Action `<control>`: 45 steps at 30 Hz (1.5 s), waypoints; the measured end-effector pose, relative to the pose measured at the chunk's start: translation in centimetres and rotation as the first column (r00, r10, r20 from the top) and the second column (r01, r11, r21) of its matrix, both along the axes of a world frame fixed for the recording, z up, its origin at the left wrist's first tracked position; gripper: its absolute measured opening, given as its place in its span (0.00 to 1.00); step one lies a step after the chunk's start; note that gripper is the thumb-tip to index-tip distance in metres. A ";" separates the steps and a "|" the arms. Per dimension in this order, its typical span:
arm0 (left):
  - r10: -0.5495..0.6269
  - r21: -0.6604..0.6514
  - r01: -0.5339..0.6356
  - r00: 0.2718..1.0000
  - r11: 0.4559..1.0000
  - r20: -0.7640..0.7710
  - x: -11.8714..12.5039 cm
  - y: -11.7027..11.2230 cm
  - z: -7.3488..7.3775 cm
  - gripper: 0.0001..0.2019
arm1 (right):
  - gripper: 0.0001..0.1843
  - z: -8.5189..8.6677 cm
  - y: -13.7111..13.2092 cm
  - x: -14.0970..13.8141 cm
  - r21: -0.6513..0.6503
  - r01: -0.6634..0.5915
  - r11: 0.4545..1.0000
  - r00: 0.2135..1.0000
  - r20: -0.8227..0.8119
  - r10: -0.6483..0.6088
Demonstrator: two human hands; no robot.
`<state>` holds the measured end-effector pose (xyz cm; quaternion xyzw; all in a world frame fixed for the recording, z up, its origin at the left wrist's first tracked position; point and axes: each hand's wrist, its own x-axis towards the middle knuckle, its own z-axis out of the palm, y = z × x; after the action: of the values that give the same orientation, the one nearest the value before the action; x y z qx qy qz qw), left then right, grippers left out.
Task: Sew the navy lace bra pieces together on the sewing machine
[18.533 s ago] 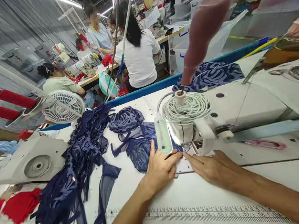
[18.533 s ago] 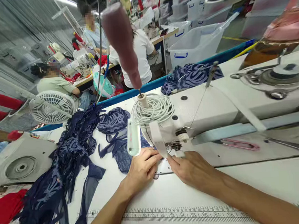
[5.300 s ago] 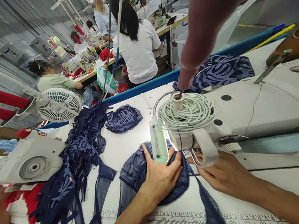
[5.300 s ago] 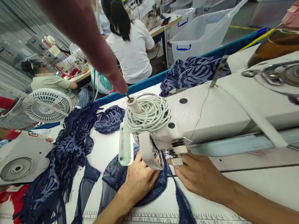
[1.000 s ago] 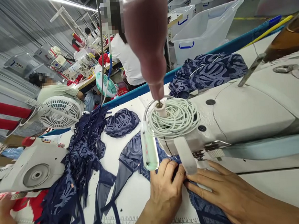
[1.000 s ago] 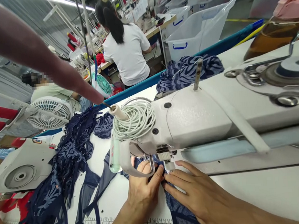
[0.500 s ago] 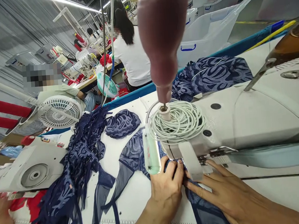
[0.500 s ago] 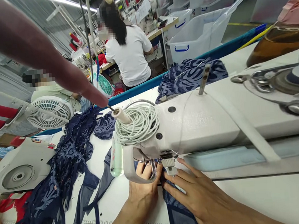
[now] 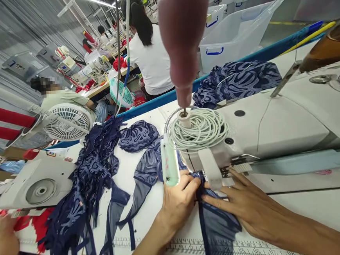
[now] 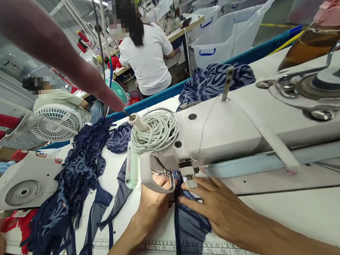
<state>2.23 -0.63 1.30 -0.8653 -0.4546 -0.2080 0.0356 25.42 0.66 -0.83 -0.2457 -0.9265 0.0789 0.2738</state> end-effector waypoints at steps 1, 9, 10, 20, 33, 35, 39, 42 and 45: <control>0.010 -0.012 -0.009 1.000 1.000 0.024 0.0 0.0 0.1 0.14 | 0.33 0.1 0.0 -0.1 -0.008 -0.003 1.000 1.000 -0.019 0.003; 0.029 -0.108 -0.037 0.996 0.993 -0.079 0.4 -0.3 0.2 0.15 | 0.30 0.6 0.0 0.2 0.073 -0.059 0.996 0.996 -0.059 0.063; 0.029 -0.100 -0.040 0.994 0.994 -0.107 0.5 -0.5 0.1 0.15 | 0.30 0.8 0.1 0.2 0.073 -0.061 0.995 0.996 -0.066 0.066; 0.148 0.080 -0.132 0.954 0.988 -0.259 2.6 -0.3 -0.1 0.14 | 0.34 0.7 0.4 -0.4 -0.016 -0.027 1.000 0.998 -0.050 0.026; 0.333 0.123 -0.328 0.943 0.937 -0.023 2.5 -3.6 -1.6 0.11 | 0.11 1.9 0.7 -2.7 -0.656 0.146 0.740 0.973 -0.039 -0.226; 0.231 0.097 -0.227 0.972 0.969 -0.033 1.1 -3.2 -1.0 0.11 | 0.09 2.6 1.0 -2.0 -0.772 0.079 0.631 0.991 -0.010 -0.137; 0.227 -0.010 -0.227 0.971 0.974 0.075 0.3 -2.9 0.2 0.13 | 0.09 2.7 1.1 0.2 -0.721 0.051 0.691 0.995 -0.021 -0.094; 0.388 -0.035 -0.390 0.896 0.920 0.214 1.2 -2.7 0.1 0.12 | 0.21 1.8 1.4 0.6 -0.189 0.022 0.982 0.994 -0.098 -0.041; 0.399 0.137 -0.433 0.891 0.891 0.216 2.1 -2.4 -0.6 0.14 | 0.32 1.0 1.8 0.1 0.043 -0.081 0.996 0.996 -0.044 0.083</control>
<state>4.33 -3.06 0.70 -0.7177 -0.6104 -0.3143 0.1166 25.54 2.49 0.21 -0.1998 -0.9308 0.0765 0.2965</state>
